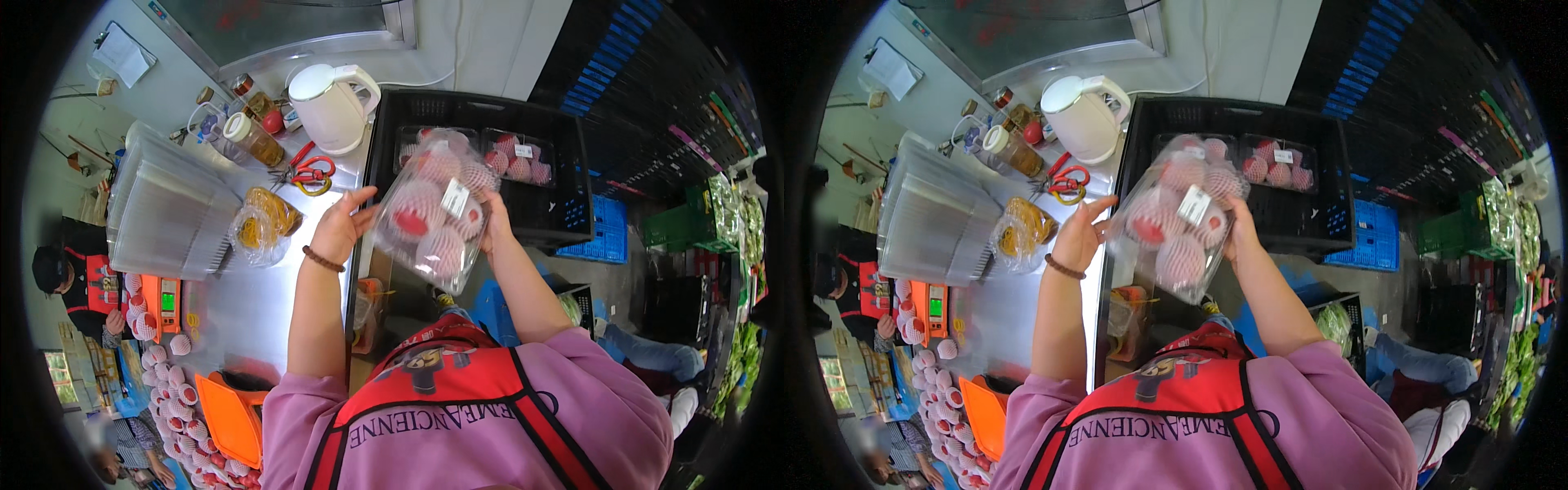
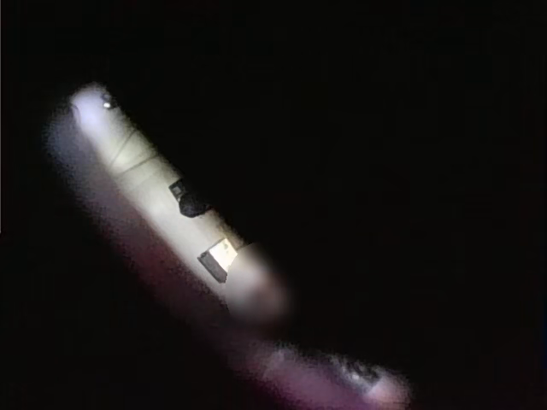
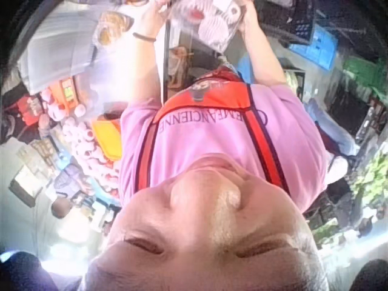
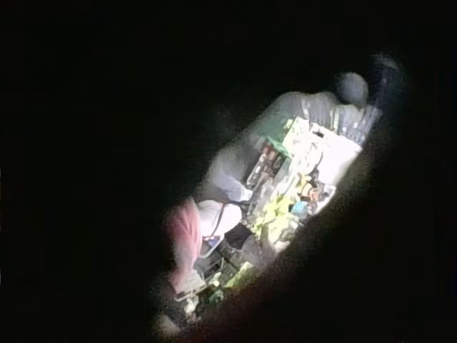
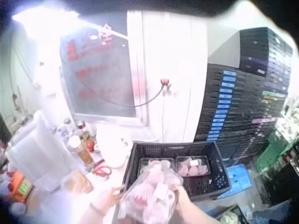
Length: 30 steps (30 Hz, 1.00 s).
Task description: The person places foam-netted apples onto a digital scale, then transfers them into a clear plastic clamshell container. The person closes the container and sets it aside, repeating the process with additional apples.
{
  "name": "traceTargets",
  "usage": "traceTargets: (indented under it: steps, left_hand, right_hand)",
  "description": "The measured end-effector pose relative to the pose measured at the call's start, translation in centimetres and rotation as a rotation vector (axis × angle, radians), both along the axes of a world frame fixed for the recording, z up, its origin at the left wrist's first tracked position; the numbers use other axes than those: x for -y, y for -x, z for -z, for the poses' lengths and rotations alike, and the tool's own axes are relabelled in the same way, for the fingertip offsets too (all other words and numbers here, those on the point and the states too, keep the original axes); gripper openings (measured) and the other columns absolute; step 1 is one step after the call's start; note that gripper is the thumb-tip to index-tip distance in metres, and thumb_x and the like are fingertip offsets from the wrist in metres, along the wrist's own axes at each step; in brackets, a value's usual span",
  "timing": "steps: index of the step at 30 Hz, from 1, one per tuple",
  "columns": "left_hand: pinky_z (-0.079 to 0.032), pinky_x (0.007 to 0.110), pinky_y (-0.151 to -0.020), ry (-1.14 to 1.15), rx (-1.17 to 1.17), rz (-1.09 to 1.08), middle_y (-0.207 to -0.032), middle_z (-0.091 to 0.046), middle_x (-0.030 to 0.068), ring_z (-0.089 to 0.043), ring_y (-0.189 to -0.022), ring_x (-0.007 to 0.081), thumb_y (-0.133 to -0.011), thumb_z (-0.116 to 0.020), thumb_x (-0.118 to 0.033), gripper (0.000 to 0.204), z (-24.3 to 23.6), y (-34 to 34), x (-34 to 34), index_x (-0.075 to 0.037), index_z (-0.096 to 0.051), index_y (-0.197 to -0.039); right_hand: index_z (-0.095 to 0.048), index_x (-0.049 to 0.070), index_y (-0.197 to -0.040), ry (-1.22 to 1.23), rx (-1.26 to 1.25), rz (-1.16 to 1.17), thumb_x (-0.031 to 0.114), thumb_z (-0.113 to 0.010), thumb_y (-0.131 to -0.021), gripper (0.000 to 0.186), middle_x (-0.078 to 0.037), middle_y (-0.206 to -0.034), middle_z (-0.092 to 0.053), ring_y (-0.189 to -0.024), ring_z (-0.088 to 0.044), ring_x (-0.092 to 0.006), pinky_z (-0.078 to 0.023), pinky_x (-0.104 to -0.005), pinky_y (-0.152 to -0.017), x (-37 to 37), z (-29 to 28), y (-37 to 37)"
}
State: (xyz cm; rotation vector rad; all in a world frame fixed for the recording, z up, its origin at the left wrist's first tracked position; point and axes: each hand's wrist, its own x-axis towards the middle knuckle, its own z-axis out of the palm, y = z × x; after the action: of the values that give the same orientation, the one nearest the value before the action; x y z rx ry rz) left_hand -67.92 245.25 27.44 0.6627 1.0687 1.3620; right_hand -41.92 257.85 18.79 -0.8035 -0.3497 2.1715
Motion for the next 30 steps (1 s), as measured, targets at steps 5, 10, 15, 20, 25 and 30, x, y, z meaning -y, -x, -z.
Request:
traceTargets:
  steps: [5,10,15,20,25,30]
  left_hand:
    - [-0.048,0.032,-0.085,0.252,-0.002,-0.286,-0.120,-0.061,0.0118,-0.062,-0.102,0.0221,-0.095,-0.054,-0.032,0.039,3.3,-2.0,-1.6,-0.002,-0.055,-0.121]
    - [-0.049,0.029,-0.079,0.444,0.031,-0.379,-0.112,-0.063,0.0093,-0.062,-0.095,0.0184,-0.096,-0.055,-0.026,0.033,6.5,-2.5,4.0,-0.003,-0.056,-0.119]
    - [-0.049,0.028,-0.075,0.496,0.114,-0.577,-0.108,-0.064,0.0089,-0.062,-0.085,0.0153,-0.094,-0.057,-0.022,0.028,8.2,-2.1,8.3,-0.004,-0.058,-0.116]
    - [-0.049,0.027,-0.075,0.484,0.166,-0.635,-0.107,-0.065,0.0079,-0.062,-0.086,0.0144,-0.093,-0.059,-0.023,0.029,9.1,-2.7,9.9,-0.004,-0.058,-0.115]
    - [-0.049,0.026,-0.076,0.527,0.214,-0.706,-0.110,-0.064,0.0069,-0.061,-0.091,0.0133,-0.093,-0.060,-0.026,0.031,9.9,-2.8,12.9,-0.006,-0.057,-0.117]
    - [-0.049,0.025,-0.078,0.566,0.102,-0.743,-0.105,-0.065,0.0041,-0.060,-0.089,0.0123,-0.091,-0.064,-0.027,0.036,9.4,-2.0,15.4,-0.004,-0.058,-0.119]
  right_hand:
    - [-0.056,0.008,-0.124,0.204,0.075,0.132,0.043,-0.044,-0.089,0.051,-0.011,-0.124,-0.060,-0.113,-0.057,-0.0306,-0.044,-0.0491,-0.098,-8.0,6.0,-1.4]
    - [-0.055,0.014,-0.122,0.407,0.283,0.019,0.049,-0.051,-0.086,0.050,-0.009,-0.126,-0.056,-0.114,-0.053,-0.0286,-0.044,-0.0519,-0.096,-8.1,10.0,-0.4]
    - [-0.049,0.005,-0.126,0.514,0.444,-0.176,0.037,-0.058,-0.089,0.049,-0.021,-0.131,-0.047,-0.115,-0.052,-0.0344,-0.045,-0.0490,-0.098,-7.9,10.1,-0.1]
    - [-0.055,-0.003,-0.113,0.474,0.543,-0.730,0.030,-0.058,-0.092,0.040,-0.022,-0.113,-0.057,-0.104,-0.059,-0.0318,-0.051,-0.0382,-0.088,-10.9,11.8,-3.8]
    - [-0.063,0.000,-0.100,-0.236,0.846,-1.022,0.026,-0.064,-0.087,0.030,-0.014,-0.097,-0.066,-0.096,-0.062,-0.0337,-0.050,-0.0362,-0.087,-11.9,5.3,0.9]
    - [-0.062,0.008,-0.118,-1.813,1.025,-0.970,0.023,-0.071,-0.072,0.049,-0.018,-0.129,-0.052,-0.117,-0.051,-0.0364,-0.043,-0.0403,-0.099,-9.7,13.2,8.0]
